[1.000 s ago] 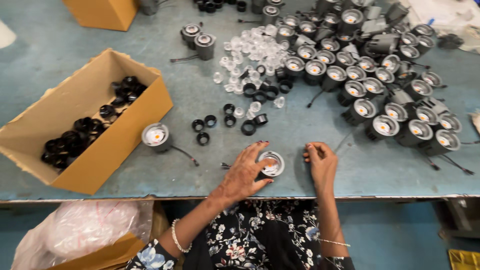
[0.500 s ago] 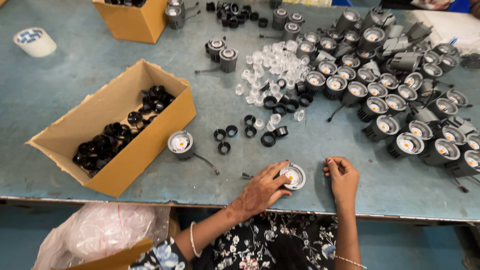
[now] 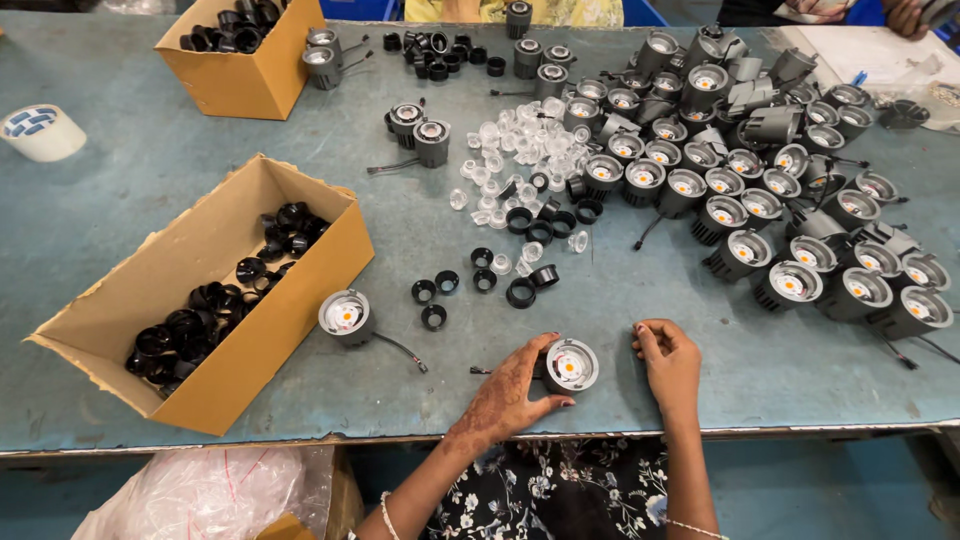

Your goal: The person assembles LED light units by hand at a factory workbench. They repeatedly pick up clear plastic lens pieces and black plastic rings, fit the lens into the ring, and then attach the combined assembly to the LED housing. Completed units are placed on the table.

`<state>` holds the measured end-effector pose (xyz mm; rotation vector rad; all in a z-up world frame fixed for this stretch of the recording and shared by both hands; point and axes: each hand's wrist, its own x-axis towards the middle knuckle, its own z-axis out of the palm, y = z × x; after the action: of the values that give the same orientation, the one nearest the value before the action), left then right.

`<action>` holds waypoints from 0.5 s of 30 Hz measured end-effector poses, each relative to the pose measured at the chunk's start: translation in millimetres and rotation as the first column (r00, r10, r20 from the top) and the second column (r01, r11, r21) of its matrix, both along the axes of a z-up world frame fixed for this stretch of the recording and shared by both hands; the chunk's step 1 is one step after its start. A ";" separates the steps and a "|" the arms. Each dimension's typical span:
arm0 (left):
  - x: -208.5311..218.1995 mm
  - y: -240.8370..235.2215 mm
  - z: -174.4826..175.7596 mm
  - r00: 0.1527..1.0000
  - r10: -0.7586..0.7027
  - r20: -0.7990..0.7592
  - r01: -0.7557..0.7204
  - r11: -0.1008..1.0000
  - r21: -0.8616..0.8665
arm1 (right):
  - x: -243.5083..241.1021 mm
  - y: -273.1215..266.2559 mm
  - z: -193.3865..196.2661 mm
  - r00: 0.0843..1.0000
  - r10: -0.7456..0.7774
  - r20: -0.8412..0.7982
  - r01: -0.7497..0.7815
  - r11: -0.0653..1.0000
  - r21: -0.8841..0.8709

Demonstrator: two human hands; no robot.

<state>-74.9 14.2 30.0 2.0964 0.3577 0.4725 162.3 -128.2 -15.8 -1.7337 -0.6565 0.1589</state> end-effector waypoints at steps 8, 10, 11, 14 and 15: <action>2.3 -0.8 -2.3 0.999 0.027 -0.041 -0.027 1.000 0.007 | -0.8 0.8 -0.7 1.000 -0.013 0.004 0.013 1.000 -0.018; 3.0 -0.7 -3.0 0.998 0.029 -0.049 -0.029 1.000 0.006 | -0.2 0.7 -1.6 1.000 -0.014 0.012 0.014 1.000 -0.024; 2.9 -0.8 -3.3 0.999 0.028 -0.046 -0.028 1.000 0.005 | 0.1 0.5 -1.8 1.000 -0.015 0.010 0.015 0.999 -0.030; 2.5 -0.7 -3.2 0.999 0.029 -0.037 -0.029 0.999 0.013 | 0.4 0.8 -0.8 1.000 -0.015 0.009 0.015 0.999 -0.035; 2.6 -0.9 -2.9 0.999 0.032 -0.034 -0.031 0.999 0.021 | 0.1 0.9 0.0 1.000 -0.012 0.011 0.013 1.000 -0.028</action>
<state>-72.2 13.4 27.0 2.1231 0.4081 0.4604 162.4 -127.3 -15.8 -1.7660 -0.6539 0.1508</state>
